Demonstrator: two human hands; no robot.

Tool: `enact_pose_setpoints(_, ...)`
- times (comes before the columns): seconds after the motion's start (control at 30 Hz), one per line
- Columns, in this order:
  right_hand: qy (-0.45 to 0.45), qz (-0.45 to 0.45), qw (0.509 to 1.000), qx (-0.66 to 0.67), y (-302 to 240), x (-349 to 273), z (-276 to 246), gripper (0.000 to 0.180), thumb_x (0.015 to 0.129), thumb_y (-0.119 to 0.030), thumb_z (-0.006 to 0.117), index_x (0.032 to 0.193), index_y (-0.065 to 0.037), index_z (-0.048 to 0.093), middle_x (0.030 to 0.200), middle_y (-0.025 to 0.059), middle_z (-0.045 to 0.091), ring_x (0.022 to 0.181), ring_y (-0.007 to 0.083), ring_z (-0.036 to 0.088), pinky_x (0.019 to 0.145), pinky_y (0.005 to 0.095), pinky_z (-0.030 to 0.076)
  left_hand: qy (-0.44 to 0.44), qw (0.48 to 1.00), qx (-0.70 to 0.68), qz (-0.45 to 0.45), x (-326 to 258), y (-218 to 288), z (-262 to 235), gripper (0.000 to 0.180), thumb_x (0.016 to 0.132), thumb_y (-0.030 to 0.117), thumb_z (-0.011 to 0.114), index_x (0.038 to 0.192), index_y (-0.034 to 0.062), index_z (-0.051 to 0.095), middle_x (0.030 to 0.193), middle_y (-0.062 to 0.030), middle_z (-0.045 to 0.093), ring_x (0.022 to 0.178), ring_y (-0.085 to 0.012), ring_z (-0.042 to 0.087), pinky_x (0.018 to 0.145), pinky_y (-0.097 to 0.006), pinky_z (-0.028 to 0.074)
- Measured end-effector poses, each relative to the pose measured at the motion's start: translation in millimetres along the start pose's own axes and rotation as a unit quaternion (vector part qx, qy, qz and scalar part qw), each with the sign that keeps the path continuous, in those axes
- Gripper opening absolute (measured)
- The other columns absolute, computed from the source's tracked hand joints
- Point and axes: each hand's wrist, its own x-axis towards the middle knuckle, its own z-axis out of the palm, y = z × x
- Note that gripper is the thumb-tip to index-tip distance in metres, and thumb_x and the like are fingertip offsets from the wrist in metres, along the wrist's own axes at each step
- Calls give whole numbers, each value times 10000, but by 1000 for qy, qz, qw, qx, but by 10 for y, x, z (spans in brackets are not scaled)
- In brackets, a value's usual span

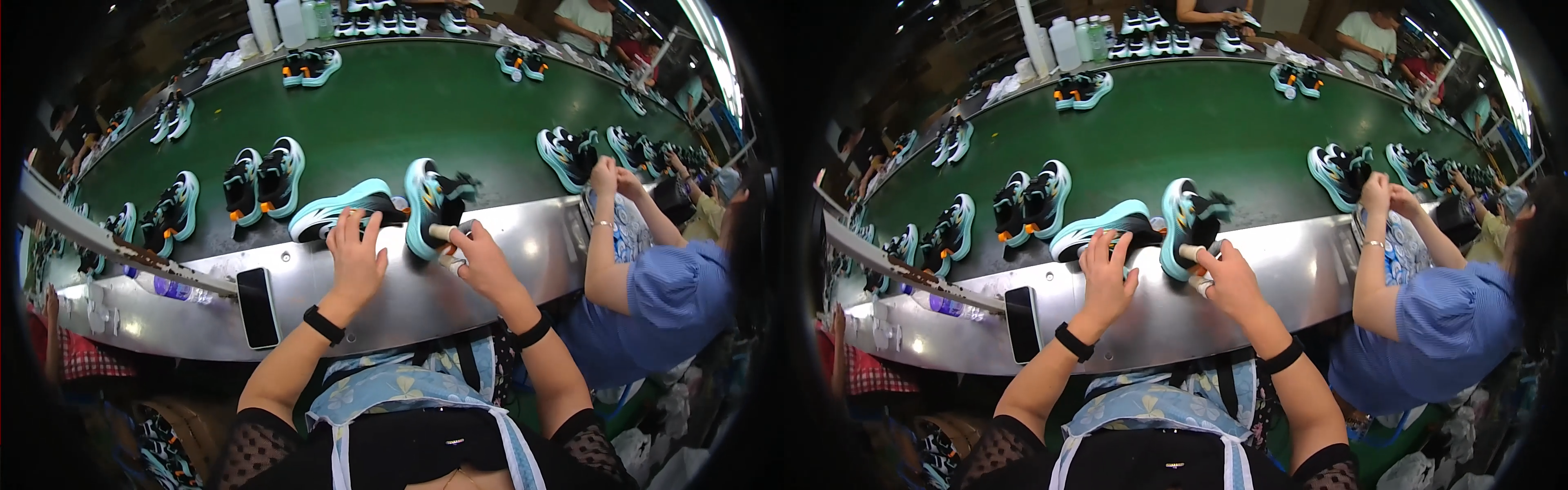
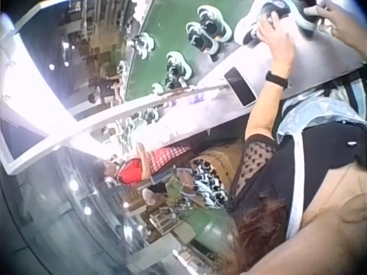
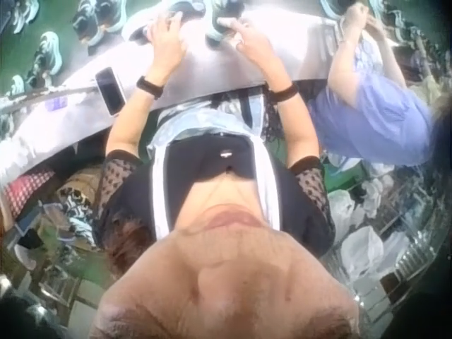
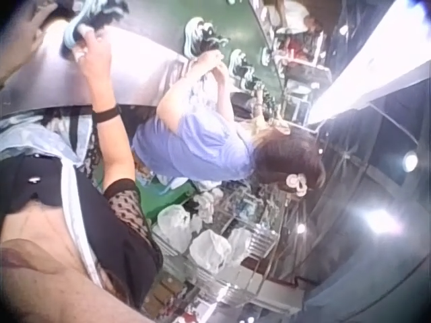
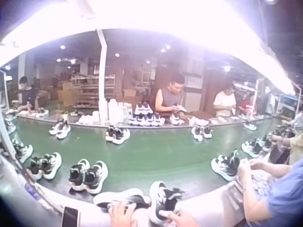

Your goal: Cleaning and inspecting shoes on an assembly line in a factory.

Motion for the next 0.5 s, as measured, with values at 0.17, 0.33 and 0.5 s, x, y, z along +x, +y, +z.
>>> enact_pose_setpoints(0.17,-31,37,998,39,133,29,270,436,800,-74,689,1223,-102,590,959,146,591,890,326,597,804,377,490,-97,987,131,2,116,-198,248,751,694,131,698,1400,139,439,1477,-250,309,1363,-433,270,987,-635,239)
enact_pose_setpoints(0.33,-41,21,997,64,63,-167,45,398,817,-12,649,1202,-111,639,889,131,616,806,283,600,757,347,481,-24,991,130,9,551,-701,199,416,727,2,600,1133,89,625,1121,-113,636,1103,-295,567,914,-493,404)
enact_pose_setpoints(0.5,-62,-11,997,50,-270,-575,-112,386,784,-131,708,1165,-161,654,774,108,567,734,318,566,657,394,465,-184,964,0,192,894,-567,-628,125,662,8,592,730,72,675,769,-99,615,794,-325,599,722,-419,484)
